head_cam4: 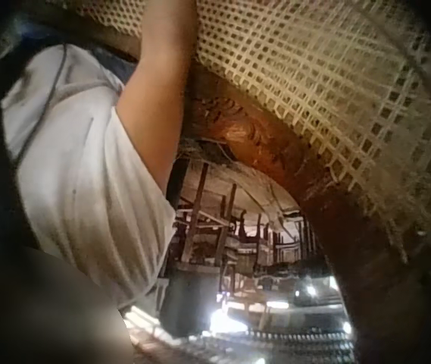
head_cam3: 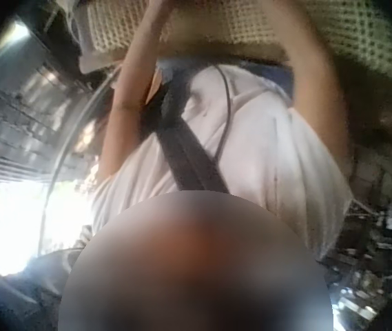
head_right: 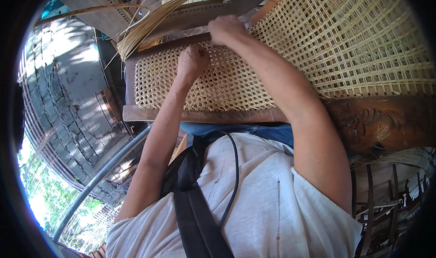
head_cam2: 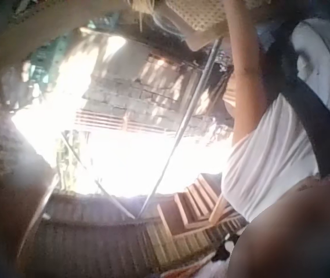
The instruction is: Weaving rattan material onto a wooden chair frame using tools.
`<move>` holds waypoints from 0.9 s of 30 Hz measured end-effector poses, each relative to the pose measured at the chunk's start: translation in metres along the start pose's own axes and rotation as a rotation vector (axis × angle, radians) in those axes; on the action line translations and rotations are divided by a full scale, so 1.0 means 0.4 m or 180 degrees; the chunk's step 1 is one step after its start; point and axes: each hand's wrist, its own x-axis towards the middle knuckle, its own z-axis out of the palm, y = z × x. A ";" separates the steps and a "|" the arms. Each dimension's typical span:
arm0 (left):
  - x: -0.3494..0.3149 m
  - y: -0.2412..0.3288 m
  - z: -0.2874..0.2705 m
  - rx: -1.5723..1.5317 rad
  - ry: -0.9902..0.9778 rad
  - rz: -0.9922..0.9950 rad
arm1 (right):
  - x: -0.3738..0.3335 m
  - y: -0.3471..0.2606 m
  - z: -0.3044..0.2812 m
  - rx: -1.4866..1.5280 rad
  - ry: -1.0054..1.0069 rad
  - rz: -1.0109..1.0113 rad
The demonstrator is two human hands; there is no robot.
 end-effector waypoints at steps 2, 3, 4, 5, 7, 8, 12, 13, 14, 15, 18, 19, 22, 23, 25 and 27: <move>-0.013 0.028 -0.008 -0.0127 0.0032 -0.0132 | -0.008 0.028 -0.035 -0.0093 0.0087 0.0199; -0.007 0.024 -0.002 -0.0139 0.0034 -0.0133 | -0.008 0.035 -0.042 -0.0184 0.0297 0.0100; 0.004 0.014 0.008 -0.0332 0.0195 -0.0036 | -0.010 0.043 -0.045 -0.0276 0.0507 0.0000; 0.013 0.006 0.014 -0.0524 0.0358 0.0060 | -0.015 0.051 -0.033 -0.0065 0.0757 -0.0088; 0.026 0.004 0.007 -0.1747 -0.0113 -0.0367 | -0.032 0.044 -0.046 0.0097 0.0703 -0.0069; 0.031 0.000 0.002 -0.2954 -0.0589 -0.0805 | -0.035 0.040 -0.050 0.0267 0.0655 -0.0060; 0.040 -0.033 0.020 -0.2720 -0.0430 -0.0785 | -0.018 0.029 -0.008 0.0450 0.0582 0.0010; 0.025 -0.015 0.009 -0.2008 -0.0259 -0.0628 | -0.019 0.020 -0.002 0.0183 0.0310 -0.0108; 0.017 -0.004 0.004 -0.1295 -0.0091 -0.0468 | -0.018 0.014 0.005 -0.0083 0.0039 -0.0228; 0.018 -0.001 0.004 -0.1288 -0.0091 -0.0468 | -0.013 0.012 0.017 -0.0076 0.0042 -0.0230; 0.022 -0.008 0.009 -0.1234 0.0077 -0.0497 | -0.003 -0.003 0.045 -0.0236 0.0300 -0.0358; 0.024 -0.014 0.010 -0.1235 0.0057 -0.0602 | -0.006 -0.014 0.043 -0.0147 0.0319 -0.0442; 0.023 -0.008 0.010 -0.1243 0.0033 -0.0680 | 0.007 -0.029 0.052 -0.0107 0.0272 -0.0519; 0.022 -0.002 0.009 -0.1253 0.0032 -0.0657 | 0.010 -0.029 0.057 -0.0160 0.0206 -0.0515; 0.019 -0.007 0.011 -0.1303 0.0071 -0.0690 | 0.004 -0.030 0.062 -0.0189 0.0316 -0.0504; 0.019 -0.013 0.014 -0.1355 0.0105 -0.0724 | 0.000 -0.030 0.055 -0.0217 0.0423 -0.0492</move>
